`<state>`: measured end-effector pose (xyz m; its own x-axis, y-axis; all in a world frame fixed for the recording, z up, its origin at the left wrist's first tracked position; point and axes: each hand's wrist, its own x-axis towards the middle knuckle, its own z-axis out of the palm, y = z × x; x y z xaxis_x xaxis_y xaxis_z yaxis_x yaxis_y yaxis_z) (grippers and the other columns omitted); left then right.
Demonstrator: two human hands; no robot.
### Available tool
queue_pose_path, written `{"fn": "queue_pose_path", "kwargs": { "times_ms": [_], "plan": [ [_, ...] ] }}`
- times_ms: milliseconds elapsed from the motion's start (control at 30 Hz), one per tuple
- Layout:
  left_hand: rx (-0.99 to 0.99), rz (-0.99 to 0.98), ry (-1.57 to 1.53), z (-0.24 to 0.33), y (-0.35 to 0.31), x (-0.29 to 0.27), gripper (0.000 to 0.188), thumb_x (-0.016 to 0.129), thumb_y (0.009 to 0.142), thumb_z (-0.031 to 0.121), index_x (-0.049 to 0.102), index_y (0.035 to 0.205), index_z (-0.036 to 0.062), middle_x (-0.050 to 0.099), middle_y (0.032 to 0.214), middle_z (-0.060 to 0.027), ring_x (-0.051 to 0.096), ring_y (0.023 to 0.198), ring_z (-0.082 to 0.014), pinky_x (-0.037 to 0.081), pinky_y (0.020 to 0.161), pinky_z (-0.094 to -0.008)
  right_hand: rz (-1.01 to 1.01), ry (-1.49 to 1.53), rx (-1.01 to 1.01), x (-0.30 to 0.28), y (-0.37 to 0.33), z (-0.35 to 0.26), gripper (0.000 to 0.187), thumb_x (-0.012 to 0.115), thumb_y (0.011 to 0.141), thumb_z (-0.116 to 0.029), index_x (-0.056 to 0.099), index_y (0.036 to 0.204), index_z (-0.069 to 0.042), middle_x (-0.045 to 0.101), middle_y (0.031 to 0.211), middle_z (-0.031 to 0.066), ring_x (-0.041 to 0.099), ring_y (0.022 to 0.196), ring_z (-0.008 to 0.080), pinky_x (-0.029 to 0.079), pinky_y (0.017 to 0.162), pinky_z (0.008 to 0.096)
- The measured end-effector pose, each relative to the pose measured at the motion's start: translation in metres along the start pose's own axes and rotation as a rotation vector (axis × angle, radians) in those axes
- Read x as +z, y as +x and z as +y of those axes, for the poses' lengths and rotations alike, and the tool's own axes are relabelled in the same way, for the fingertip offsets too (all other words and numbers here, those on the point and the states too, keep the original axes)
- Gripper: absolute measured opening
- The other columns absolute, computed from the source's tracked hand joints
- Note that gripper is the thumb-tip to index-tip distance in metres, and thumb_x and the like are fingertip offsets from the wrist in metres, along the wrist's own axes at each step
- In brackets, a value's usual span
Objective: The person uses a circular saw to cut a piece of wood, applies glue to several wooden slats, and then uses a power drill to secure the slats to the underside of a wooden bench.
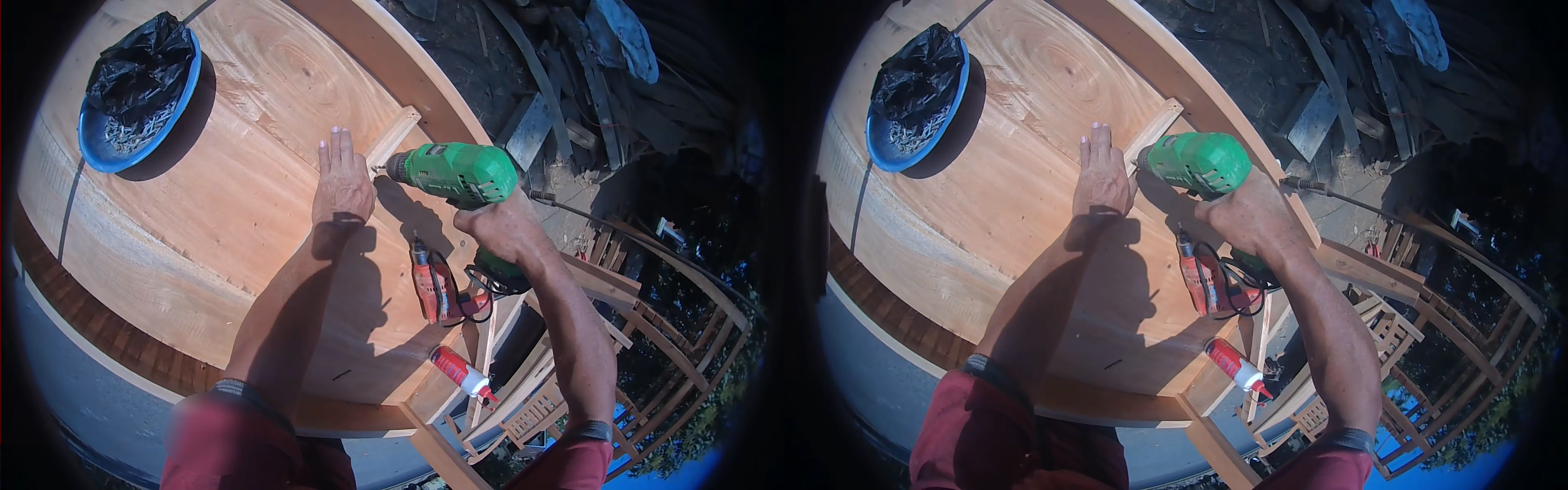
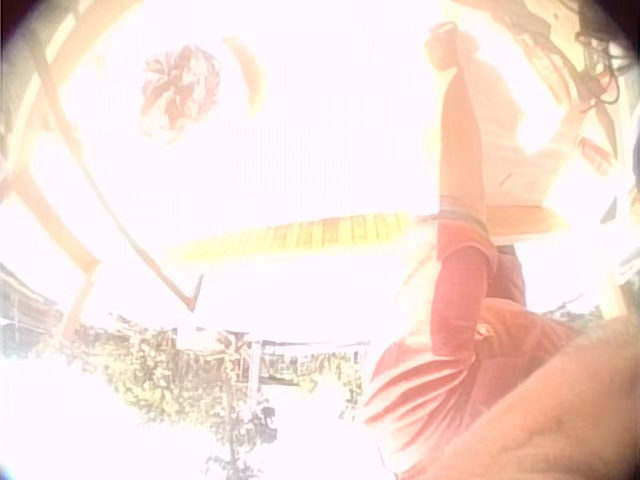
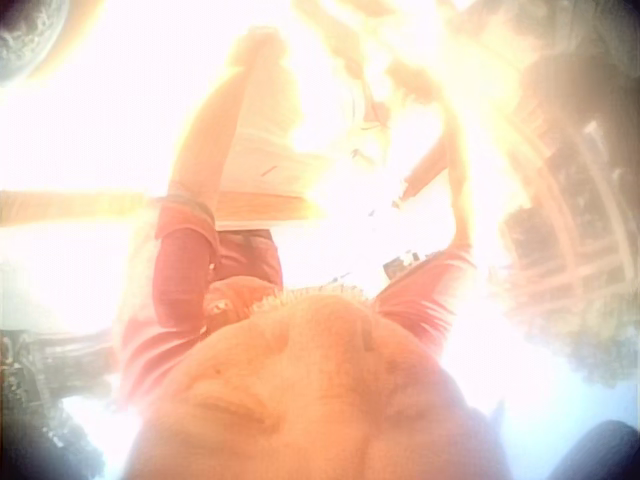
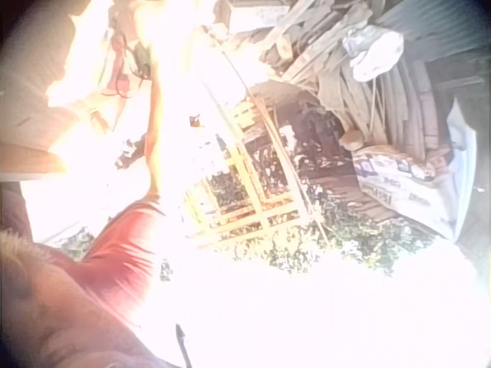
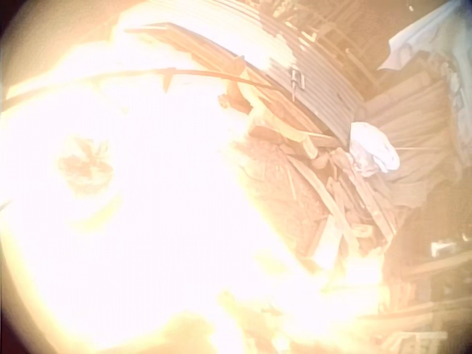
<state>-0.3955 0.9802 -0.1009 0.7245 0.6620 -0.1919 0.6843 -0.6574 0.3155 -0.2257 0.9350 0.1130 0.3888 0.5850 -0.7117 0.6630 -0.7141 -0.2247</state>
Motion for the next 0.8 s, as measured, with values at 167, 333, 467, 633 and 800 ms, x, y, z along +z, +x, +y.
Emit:
{"fn": "queue_pose_path", "kwargs": {
  "times_ms": [167, 333, 467, 633, 800],
  "plan": [
    [0.023, 0.023, -0.076, -0.011, -0.004, -0.017, 0.044, 0.060, 0.092, 0.027, 0.059, 0.121, -0.0069, 0.040, 0.155, -0.0297, 0.029, 0.153, -0.0422, 0.021, 0.126, -0.0548, -0.095, 0.011, 0.075, -0.008, 0.005, -0.026, 0.034, 0.070, 0.075, -0.015, 0.068, 0.107, -0.001, 0.073, 0.093, 0.0178, 0.068, 0.083, 0.0310, 0.054, 0.082, 0.0414],
    [0.045, -0.062, -0.059, -0.027, -0.074, -0.044, 0.056, 0.066, 0.091, 0.036, 0.056, 0.127, -0.0058, 0.037, 0.157, -0.0281, 0.024, 0.155, -0.0393, 0.020, 0.127, -0.0563, -0.015, -0.104, 0.071, 0.004, 0.012, -0.010, 0.039, 0.075, 0.074, -0.022, 0.075, 0.106, 0.001, 0.075, 0.102, 0.0254, 0.072, 0.099, 0.0403, 0.056, 0.090, 0.0473],
    [0.061, -0.119, 0.130, -0.052, -0.123, -0.029, 0.059, 0.065, 0.094, 0.040, 0.054, 0.133, -0.0028, 0.034, 0.160, -0.0243, 0.020, 0.157, -0.0369, 0.016, 0.127, -0.0580, -0.016, -0.124, 0.050, 0.001, 0.017, -0.015, 0.038, 0.073, 0.073, -0.021, 0.073, 0.104, 0.001, 0.074, 0.097, 0.0250, 0.071, 0.093, 0.0400, 0.056, 0.086, 0.0466],
    [0.033, -0.199, 0.060, -0.050, -0.118, -0.044, 0.059, 0.062, 0.095, 0.039, 0.053, 0.132, -0.0044, 0.034, 0.159, -0.0253, 0.018, 0.157, -0.0412, 0.015, 0.126, -0.0611, -0.072, -0.152, 0.043, -0.003, 0.018, -0.025, 0.038, 0.075, 0.074, -0.024, 0.075, 0.102, 0.002, 0.075, 0.101, 0.0259, 0.072, 0.099, 0.0409, 0.057, 0.091, 0.0477],
    [0.027, -0.322, 0.149, -0.049, -0.119, -0.051, 0.069, 0.070, 0.089, 0.045, 0.049, 0.139, 0.0005, 0.031, 0.161, -0.0221, 0.014, 0.158, -0.0402, 0.012, 0.126, -0.0635, -0.033, -0.109, 0.033, 0.004, 0.020, -0.011, 0.038, 0.072, 0.074, -0.020, 0.071, 0.105, 0.001, 0.072, 0.093, 0.0257, 0.071, 0.089, 0.0400, 0.056, 0.083, 0.0463]
  ]
}}
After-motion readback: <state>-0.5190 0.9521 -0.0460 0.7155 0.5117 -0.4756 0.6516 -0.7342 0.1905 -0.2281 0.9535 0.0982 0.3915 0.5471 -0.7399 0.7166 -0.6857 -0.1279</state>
